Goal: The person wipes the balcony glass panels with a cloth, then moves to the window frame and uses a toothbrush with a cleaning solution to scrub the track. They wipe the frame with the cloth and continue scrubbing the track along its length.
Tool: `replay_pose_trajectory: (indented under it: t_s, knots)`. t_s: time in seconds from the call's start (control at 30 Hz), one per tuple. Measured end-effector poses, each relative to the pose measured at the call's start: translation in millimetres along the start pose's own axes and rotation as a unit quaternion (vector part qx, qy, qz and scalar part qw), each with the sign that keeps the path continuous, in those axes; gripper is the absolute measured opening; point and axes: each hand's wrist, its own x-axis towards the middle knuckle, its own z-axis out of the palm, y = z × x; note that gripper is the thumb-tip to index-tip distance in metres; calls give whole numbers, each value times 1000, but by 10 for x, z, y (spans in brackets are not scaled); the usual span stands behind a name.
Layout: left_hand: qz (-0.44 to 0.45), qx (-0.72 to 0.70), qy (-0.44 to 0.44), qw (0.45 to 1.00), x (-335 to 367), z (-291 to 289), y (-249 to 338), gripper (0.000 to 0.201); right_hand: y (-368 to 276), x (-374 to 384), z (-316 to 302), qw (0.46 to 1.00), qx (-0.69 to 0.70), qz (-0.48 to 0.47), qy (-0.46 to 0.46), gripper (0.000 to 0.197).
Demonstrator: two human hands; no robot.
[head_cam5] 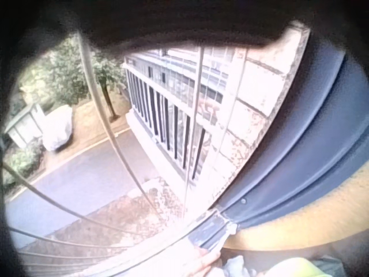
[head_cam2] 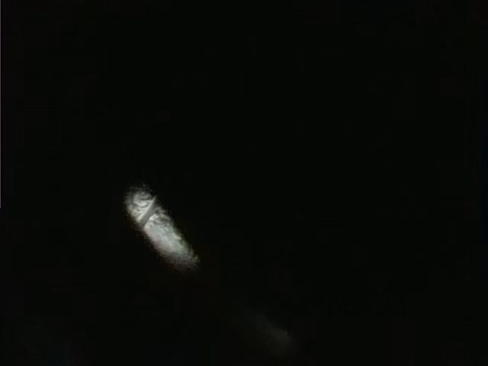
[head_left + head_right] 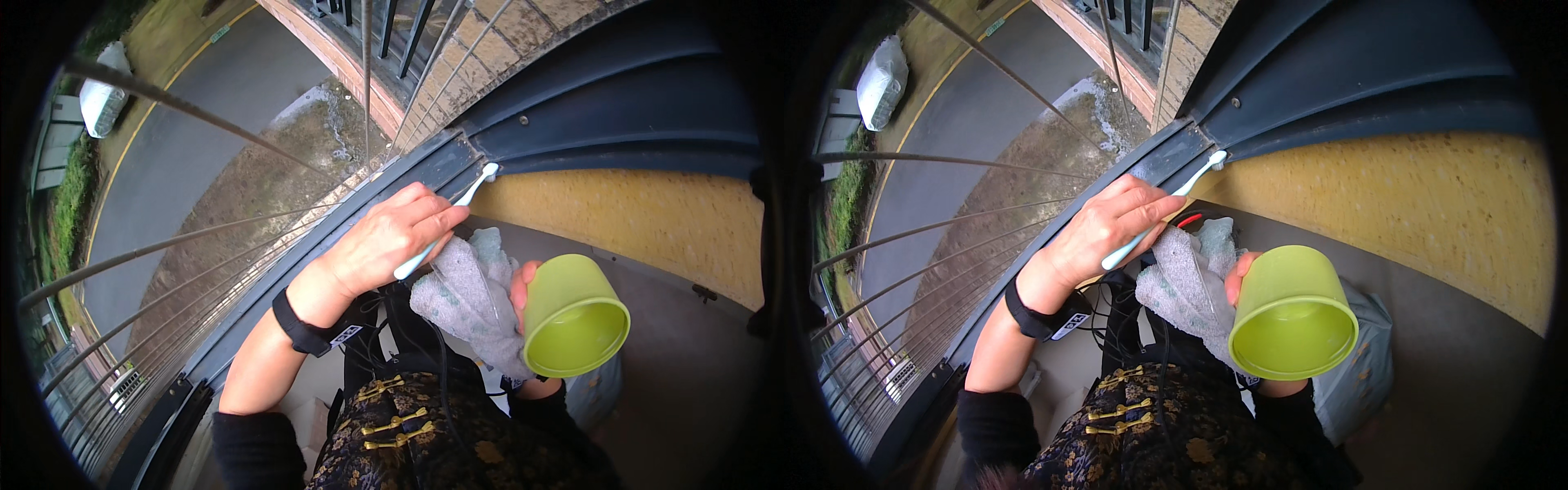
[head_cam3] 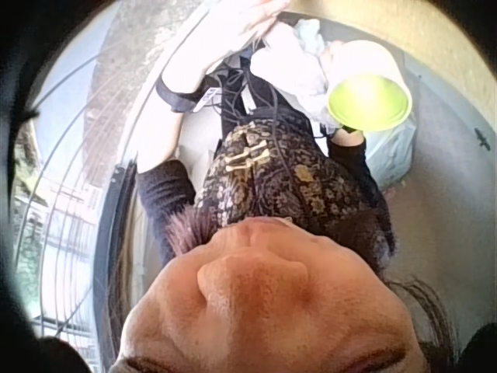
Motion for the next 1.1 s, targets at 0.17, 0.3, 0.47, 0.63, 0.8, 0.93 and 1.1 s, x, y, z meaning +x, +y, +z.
replay_pose_trajectory:
  t_s: [0.17, 0.3, 0.47, 0.63, 0.8, 0.93, 1.1]
  knots:
    - [-24, 52, 35, 998, -104, -401, -14, 31, 90, -69, -12, 999, -6, -11, 45, 43]
    - [-42, 25, 4, 999, -31, -312, -34, 29, 130, -87, -33, 998, 10, -36, 49, 44]
    - [-25, 81, -11, 996, 114, -36, -223, 26, 103, -116, -59, 996, 8, -22, 84, 44]
    - [8, 115, -92, 989, 132, -94, -238, 29, 150, -90, -26, 991, -48, -111, 55, 44]
    - [19, 77, -55, 995, 60, -345, -119, 35, 136, -50, 89, 994, 47, -84, 60, 47]
    - [7, 157, -69, 985, 87, -95, -152, 35, 74, -25, 100, 997, 30, -65, 25, 56]
    - [37, 204, -58, 977, 111, 206, -198, 36, 96, -61, 11, 993, 67, -95, 32, 61]
